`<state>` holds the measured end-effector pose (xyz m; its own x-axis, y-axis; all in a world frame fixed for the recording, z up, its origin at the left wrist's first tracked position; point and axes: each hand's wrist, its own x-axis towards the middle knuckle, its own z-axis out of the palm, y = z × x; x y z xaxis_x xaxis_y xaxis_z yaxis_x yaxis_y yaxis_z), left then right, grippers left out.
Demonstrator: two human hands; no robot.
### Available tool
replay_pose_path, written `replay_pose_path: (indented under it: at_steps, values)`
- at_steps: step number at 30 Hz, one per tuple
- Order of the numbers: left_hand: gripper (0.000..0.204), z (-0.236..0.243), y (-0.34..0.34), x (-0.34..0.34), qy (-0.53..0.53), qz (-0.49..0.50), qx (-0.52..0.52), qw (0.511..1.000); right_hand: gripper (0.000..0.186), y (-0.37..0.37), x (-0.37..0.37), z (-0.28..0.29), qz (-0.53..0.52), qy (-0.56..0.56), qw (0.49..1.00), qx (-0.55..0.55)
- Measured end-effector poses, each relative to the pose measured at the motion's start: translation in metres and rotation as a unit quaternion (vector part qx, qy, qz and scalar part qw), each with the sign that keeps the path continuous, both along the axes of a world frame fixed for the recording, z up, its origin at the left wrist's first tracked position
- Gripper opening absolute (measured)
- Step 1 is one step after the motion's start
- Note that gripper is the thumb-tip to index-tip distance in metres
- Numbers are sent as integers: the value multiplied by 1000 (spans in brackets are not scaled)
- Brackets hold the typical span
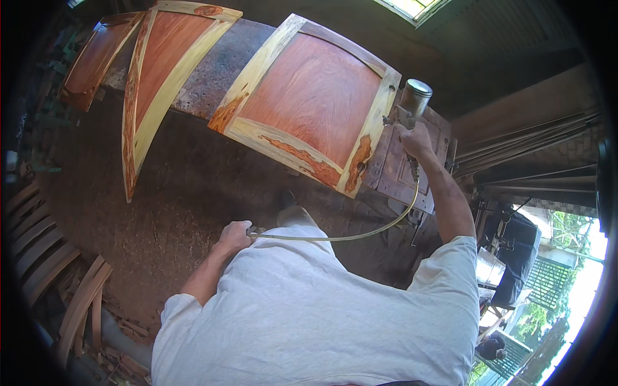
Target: Spraying a finish or varnish onto wooden door panels using a pneumatic spray gun.
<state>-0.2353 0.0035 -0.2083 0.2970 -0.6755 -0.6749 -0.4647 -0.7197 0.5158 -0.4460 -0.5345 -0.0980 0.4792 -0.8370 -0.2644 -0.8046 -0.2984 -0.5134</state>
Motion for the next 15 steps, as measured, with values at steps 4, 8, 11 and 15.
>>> replay_pose_path:
  at_steps: [4,8,11,15]
  values:
    - [37,3,2,2,-5,50,42,998,28,-70,35,-22,3,-43,986,-163]
    - [34,0,12,6,-35,99,15,994,35,-132,83,-13,-17,-67,990,-125]
    - [31,-4,19,12,-50,134,-8,990,30,-150,130,2,30,-152,988,24]
    - [29,-10,11,23,-81,163,-17,983,33,-134,206,15,105,-244,964,1]
